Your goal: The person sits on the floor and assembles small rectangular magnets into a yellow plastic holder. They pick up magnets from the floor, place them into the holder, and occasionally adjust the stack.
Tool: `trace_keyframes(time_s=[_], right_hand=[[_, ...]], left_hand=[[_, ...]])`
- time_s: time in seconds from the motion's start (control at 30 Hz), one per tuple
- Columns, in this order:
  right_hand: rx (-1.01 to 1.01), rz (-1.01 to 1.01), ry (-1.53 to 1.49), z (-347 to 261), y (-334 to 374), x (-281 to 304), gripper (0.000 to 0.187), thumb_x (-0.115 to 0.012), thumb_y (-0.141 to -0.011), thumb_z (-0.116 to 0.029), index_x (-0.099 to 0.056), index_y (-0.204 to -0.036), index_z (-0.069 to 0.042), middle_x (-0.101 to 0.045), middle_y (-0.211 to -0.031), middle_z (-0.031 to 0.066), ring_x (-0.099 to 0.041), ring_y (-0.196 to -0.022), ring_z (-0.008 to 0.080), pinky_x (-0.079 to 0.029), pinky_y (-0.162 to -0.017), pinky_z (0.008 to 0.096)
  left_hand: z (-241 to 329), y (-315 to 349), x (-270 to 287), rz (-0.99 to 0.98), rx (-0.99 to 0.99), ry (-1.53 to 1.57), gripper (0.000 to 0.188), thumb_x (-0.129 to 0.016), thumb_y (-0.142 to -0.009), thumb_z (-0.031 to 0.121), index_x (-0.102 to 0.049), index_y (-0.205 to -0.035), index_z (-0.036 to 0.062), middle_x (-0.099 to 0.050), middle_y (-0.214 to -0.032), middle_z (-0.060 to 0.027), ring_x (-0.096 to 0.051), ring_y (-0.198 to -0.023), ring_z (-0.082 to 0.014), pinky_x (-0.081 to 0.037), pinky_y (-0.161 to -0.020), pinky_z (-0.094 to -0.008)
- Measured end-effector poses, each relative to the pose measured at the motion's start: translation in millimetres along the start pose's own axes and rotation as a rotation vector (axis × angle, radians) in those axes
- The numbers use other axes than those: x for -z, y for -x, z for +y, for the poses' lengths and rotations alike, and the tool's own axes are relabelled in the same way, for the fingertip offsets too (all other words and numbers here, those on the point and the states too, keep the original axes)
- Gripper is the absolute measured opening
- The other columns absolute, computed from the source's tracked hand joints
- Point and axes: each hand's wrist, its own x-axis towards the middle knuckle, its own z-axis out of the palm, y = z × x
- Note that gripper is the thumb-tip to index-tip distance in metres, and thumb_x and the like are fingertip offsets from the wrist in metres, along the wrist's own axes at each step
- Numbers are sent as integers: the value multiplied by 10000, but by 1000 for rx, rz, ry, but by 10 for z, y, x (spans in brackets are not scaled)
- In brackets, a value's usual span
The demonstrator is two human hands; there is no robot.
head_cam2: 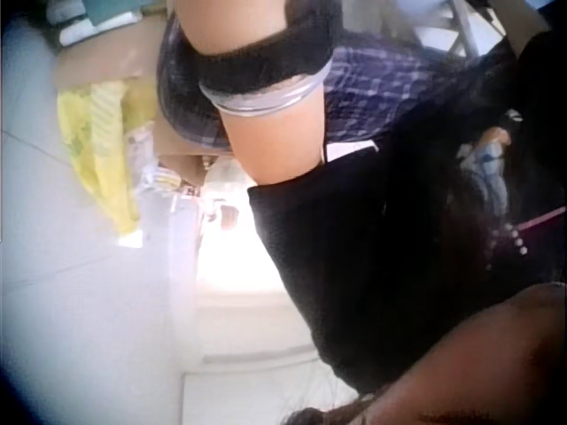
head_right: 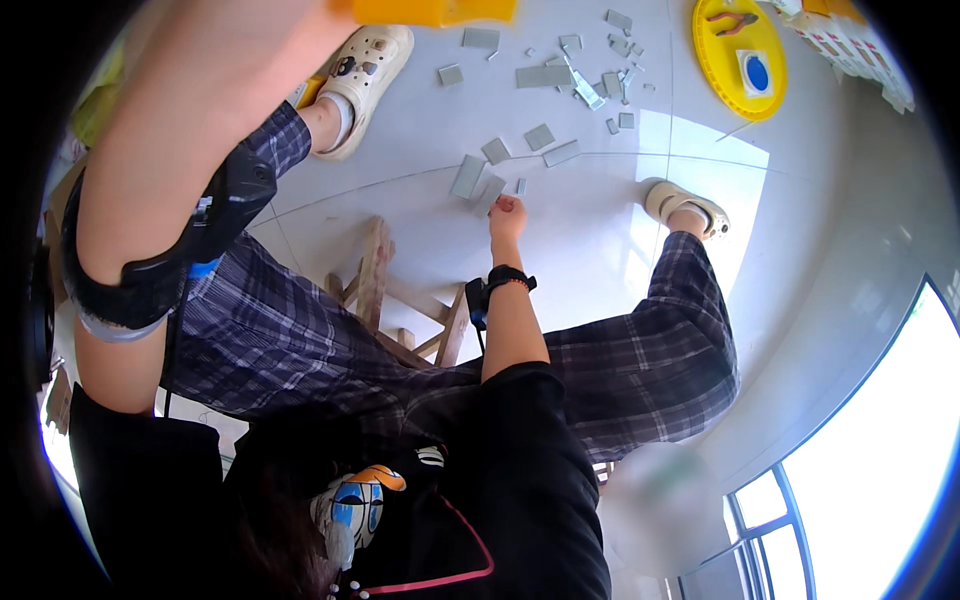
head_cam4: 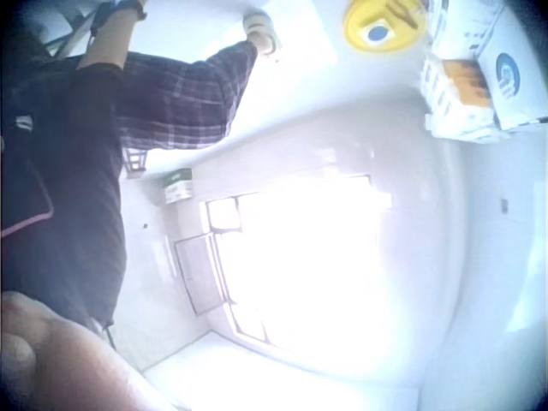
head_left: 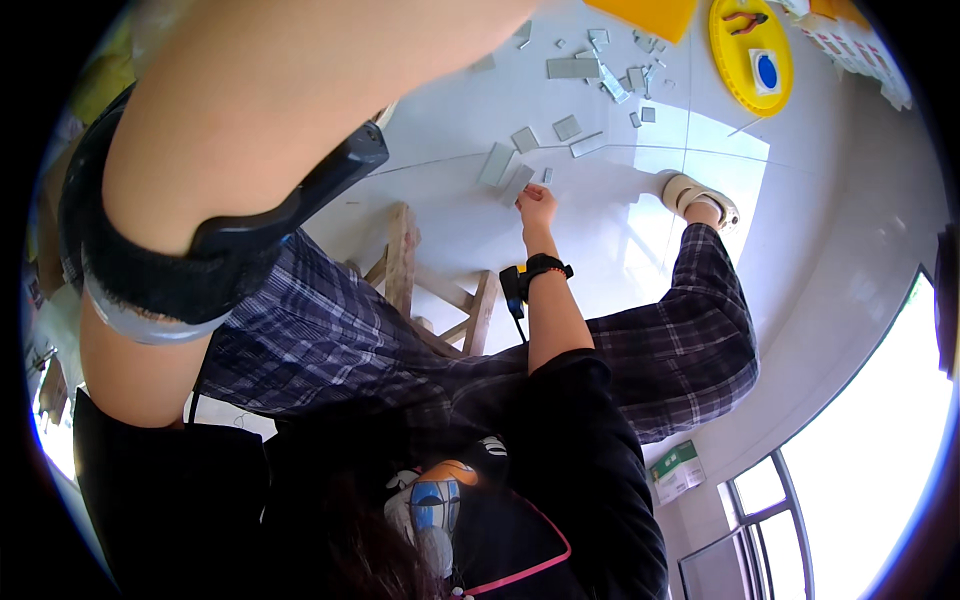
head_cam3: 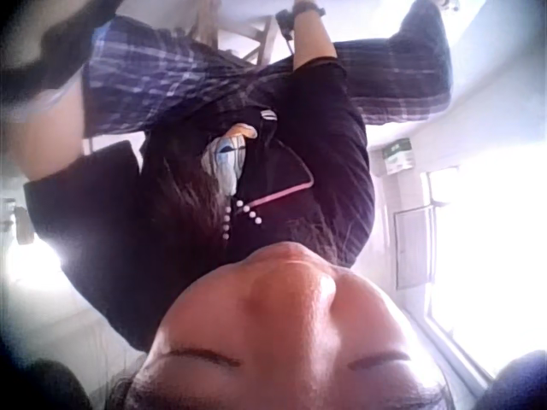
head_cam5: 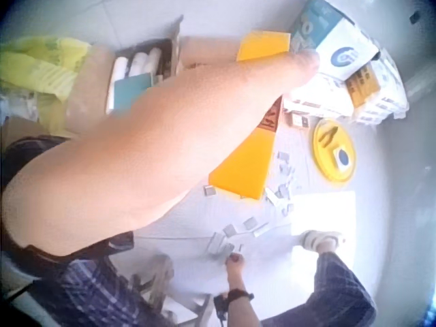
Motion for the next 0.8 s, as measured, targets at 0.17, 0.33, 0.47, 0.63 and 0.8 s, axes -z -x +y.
trace_keyframes(time_s=[0.17,0.33,0.47,0.63,0.8], right_hand=[[-23,37,-111,-121,95,3,140,-611,-783,6,-637,-920,-6,-654,-790,85,-630,-672,165,-514,-608,292],[32,316,-170,-294,-122,86,138,-587,-808,-30,-628,-935,7,-640,-839,111,-632,-737,202,-513,-657,318],[132,454,170,-582,-473,207,360,-743,-748,-198,-603,-990,28,-642,-926,167,-619,-885,308,-493,-815,400],[-127,581,204,-895,-793,102,476,-818,-708,-274,-607,-977,57,-655,-940,185,-637,-900,327,-501,-847,414],[-162,391,59,-897,-836,151,407,-852,-662,-247,-648,-878,31,-677,-923,197,-661,-835,333,-528,-787,412]], left_hand=[[-79,-6,-14,43,39,-12,416,-574,-954,368,-517,-1177,22,-571,-957,-71,-540,-874,-131,-442,-746,-288],[-138,-56,-34,79,59,-22,430,-578,-952,373,-509,-1198,28,-572,-999,-76,-540,-922,-137,-441,-784,-288],[-186,-141,-50,98,69,-47,442,-580,-950,377,-502,-1215,32,-572,-1033,-79,-541,-960,-142,-441,-815,-289],[-249,-278,-116,114,73,-80,458,-584,-948,382,-494,-1237,38,-573,-1075,-84,-541,-1008,-149,-440,-853,-289],[-253,-388,-199,124,73,-121,474,-587,-946,386,-486,-1258,44,-574,-1116,-88,-542,-1055,-155,-439,-892,-289]])
